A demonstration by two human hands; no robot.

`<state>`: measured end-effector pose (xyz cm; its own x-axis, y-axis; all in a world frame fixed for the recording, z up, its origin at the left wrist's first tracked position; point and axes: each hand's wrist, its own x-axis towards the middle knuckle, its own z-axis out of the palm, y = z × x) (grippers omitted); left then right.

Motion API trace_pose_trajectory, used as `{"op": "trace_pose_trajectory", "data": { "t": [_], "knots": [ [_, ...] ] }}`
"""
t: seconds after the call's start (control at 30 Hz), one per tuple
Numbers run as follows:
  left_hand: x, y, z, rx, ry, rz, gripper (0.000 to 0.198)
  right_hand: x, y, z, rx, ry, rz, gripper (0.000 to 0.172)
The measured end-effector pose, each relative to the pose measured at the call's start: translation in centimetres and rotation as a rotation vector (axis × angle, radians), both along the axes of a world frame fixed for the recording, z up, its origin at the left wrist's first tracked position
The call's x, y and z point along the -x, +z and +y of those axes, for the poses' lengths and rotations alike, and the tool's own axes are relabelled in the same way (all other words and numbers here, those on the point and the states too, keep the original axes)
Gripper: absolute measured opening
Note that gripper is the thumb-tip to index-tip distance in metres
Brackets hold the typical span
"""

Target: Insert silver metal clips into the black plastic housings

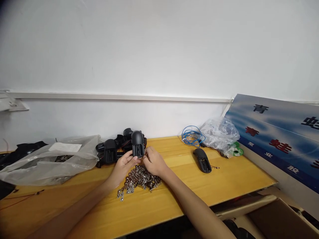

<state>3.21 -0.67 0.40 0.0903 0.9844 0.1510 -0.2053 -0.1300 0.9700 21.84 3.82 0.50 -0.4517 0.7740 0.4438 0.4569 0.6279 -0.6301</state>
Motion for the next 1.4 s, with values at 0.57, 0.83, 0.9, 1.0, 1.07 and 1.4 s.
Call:
{"op": "trace_pose_trajectory", "data": {
  "t": [0.57, 0.83, 0.9, 1.0, 1.07, 1.4],
  "knots": [
    [0.2, 0.1, -0.1, 0.037, -0.041, -0.003, 0.064, -1.8, 0.6, 0.8, -0.337, 0.194, 0.070, 0.005],
    [0.1, 0.1, 0.0, 0.043, -0.052, -0.022, 0.064, -1.4, 0.5, 0.6, -0.381, 0.207, -0.046, 0.006],
    [0.1, 0.1, 0.0, 0.046, -0.051, -0.027, 0.064, -1.4, 0.6, 0.5, -0.388, 0.205, -0.061, 0.008],
    [0.1, 0.1, -0.1, 0.040, -0.052, -0.034, 0.063, -1.5, 0.9, 0.5, -0.404, 0.181, -0.103, 0.008],
    [0.1, 0.0, 0.0, 0.028, -0.049, -0.037, 0.062, -1.7, 1.0, 0.4, -0.403, 0.159, -0.128, 0.008],
    [0.0, 0.2, -0.1, 0.023, -0.026, -0.014, 0.066, -1.3, -0.5, 0.8, -0.098, 0.058, 0.198, 0.023]
  ]
}}
